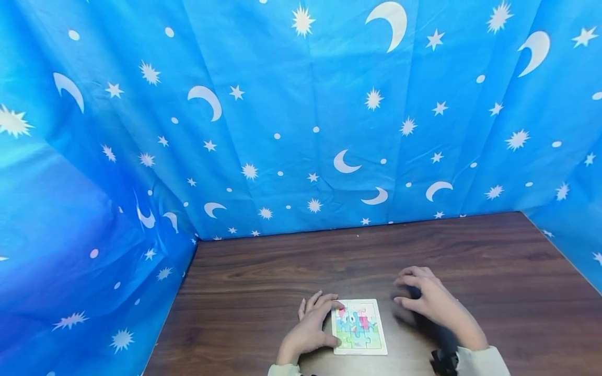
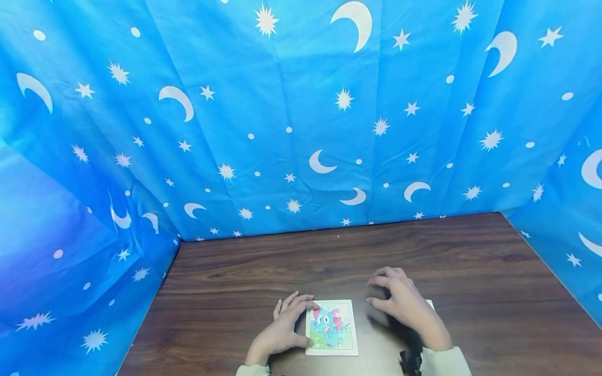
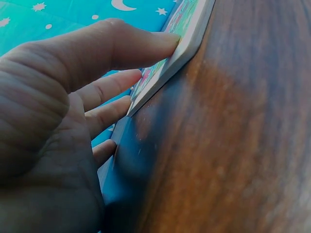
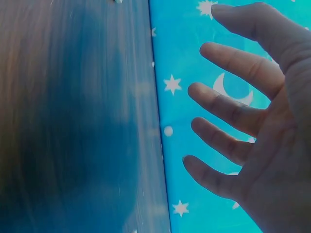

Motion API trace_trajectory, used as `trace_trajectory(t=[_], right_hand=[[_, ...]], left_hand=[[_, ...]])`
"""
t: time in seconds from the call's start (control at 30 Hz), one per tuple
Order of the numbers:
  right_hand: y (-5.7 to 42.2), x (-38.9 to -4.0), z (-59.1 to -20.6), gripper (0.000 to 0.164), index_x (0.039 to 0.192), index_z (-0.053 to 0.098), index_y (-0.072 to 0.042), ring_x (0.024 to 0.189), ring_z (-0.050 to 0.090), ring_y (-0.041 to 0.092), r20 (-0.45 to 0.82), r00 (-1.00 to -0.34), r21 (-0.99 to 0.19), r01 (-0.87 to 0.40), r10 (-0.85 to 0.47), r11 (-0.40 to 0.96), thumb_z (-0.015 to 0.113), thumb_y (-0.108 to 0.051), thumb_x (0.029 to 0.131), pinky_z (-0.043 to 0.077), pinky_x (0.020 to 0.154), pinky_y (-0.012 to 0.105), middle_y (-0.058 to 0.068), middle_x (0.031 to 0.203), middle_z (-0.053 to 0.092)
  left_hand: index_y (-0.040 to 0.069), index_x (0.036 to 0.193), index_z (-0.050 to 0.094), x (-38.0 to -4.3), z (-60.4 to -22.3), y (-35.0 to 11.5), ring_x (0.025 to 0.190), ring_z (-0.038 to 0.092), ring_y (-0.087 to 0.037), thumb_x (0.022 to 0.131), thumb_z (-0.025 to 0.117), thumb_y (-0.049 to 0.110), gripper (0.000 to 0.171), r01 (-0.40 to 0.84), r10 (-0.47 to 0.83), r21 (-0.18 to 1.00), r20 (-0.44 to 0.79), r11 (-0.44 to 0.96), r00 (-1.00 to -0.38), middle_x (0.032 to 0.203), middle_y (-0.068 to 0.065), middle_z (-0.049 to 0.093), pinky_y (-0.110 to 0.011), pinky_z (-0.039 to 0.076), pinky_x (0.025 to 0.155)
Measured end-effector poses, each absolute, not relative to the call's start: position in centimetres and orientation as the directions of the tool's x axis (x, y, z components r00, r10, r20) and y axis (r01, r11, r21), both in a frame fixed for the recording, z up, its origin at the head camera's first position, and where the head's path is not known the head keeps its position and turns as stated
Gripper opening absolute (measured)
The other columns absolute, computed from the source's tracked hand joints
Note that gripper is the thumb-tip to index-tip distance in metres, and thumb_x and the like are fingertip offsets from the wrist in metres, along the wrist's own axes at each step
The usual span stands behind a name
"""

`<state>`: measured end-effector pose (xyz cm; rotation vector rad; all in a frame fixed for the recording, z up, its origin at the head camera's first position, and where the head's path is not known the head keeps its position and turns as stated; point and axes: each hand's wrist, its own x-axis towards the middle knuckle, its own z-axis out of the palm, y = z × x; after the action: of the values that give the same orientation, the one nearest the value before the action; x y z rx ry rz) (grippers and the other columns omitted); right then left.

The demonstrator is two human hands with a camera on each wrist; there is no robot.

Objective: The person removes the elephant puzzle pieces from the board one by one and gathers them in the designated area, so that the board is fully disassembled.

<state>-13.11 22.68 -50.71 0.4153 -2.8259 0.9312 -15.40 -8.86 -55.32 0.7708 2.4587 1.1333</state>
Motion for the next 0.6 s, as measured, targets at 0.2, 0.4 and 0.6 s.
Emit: trace_trajectory(t=[0.2,0.4,0.6], right_hand=[[20.5,-13.5,-51.4,0.018,0.096,0.077,-0.016,0.111,0.054,0.039,0.236,-0.938,-0.554,-0.344,-0.254,0.758,0.083,-0.021,0.08,0.045,0.087,0.065,0.01,0.114,0.064],[17.7,-14.2,-51.9,0.012,0.09,0.076,-0.019,0.111,0.053,0.039,0.197,-0.927,-0.508,-0.375,-0.319,0.775,0.084,-0.019,0.08,0.043,0.084,0.064,0.007,0.112,0.064],[15.8,-14.5,-52.1,0.011,0.085,0.075,-0.021,0.107,0.053,0.033,0.107,-0.924,-0.464,-0.373,-0.367,0.803,0.083,-0.016,0.08,0.042,0.084,0.06,0.001,0.107,0.062]], left_hand=[[0.021,0.127,0.062,-15.5,-55.5,-8.9,0.149,0.018,-0.038,0.066,0.086,0.011,0.066,0.339,0.597,0.772,-0.064,0.537,-0.8,0.15,0.001,0.046,-0.074,-0.003,0.109],[0.02,0.126,0.063,-15.6,-55.5,-8.8,0.148,0.02,-0.037,0.067,0.087,0.013,0.064,0.349,0.59,0.766,-0.05,0.541,-0.806,0.146,0.003,0.048,-0.074,-0.001,0.109],[0.02,0.124,0.064,-15.5,-55.7,-9.0,0.148,0.022,-0.036,0.066,0.087,0.013,0.063,0.352,0.578,0.752,-0.047,0.558,-0.815,0.145,0.004,0.049,-0.074,0.001,0.109]])
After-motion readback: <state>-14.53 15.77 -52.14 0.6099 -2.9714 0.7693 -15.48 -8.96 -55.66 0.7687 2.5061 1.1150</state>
